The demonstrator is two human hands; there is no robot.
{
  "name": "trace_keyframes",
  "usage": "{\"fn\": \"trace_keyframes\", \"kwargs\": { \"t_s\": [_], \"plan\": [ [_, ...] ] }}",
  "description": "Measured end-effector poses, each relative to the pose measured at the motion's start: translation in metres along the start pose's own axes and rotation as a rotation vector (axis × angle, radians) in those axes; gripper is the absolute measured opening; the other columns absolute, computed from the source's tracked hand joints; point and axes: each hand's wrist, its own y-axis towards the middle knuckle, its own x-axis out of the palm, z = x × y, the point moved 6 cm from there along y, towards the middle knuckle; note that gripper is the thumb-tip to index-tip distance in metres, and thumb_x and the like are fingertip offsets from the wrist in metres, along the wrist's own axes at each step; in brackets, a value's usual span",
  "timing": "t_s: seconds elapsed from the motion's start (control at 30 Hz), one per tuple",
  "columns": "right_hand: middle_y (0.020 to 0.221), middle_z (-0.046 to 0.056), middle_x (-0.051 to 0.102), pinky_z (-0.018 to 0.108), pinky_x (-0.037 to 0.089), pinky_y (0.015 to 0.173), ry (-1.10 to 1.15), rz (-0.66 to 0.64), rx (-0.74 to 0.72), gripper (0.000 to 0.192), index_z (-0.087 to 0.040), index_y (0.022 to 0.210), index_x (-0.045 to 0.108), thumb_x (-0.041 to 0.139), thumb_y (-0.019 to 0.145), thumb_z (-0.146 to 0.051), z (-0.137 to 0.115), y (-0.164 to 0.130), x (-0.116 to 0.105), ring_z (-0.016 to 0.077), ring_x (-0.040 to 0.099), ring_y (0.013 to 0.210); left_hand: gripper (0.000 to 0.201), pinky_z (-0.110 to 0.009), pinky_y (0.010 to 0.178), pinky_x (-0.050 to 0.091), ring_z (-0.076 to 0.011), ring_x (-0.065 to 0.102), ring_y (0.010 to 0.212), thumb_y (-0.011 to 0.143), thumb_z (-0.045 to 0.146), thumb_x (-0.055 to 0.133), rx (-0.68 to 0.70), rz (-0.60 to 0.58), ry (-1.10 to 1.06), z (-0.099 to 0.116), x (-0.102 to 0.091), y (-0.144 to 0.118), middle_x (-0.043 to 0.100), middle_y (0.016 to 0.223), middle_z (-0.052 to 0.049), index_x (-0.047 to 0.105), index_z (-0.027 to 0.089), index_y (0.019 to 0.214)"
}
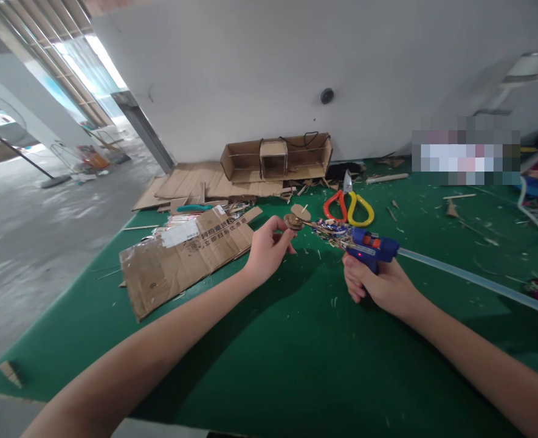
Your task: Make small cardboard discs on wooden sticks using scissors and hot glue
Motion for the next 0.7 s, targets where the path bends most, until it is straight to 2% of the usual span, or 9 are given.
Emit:
{"fn": "trace_keyframes", "kwargs": {
  "t_s": [0.7],
  "plan": [
    [0.044,-0.004,0.042,0.030,0.046,0.047,-0.125,-0.062,0.053,0.044,-0.021,0.054,0.041,0.055,0.079,-0.055,-0.0044,-0.0053,0.0053,0.0104,0.046,0.041,0.021,-0.018,0.044,0.043,-0.0085,0.058,0.046,0.078,0.031,0.060,-0.023,0.036,-0.002,-0.0019,-0.0017,0.0012,0.051,0.058,0.005,0.044,0.019,0.071]
  ]
}}
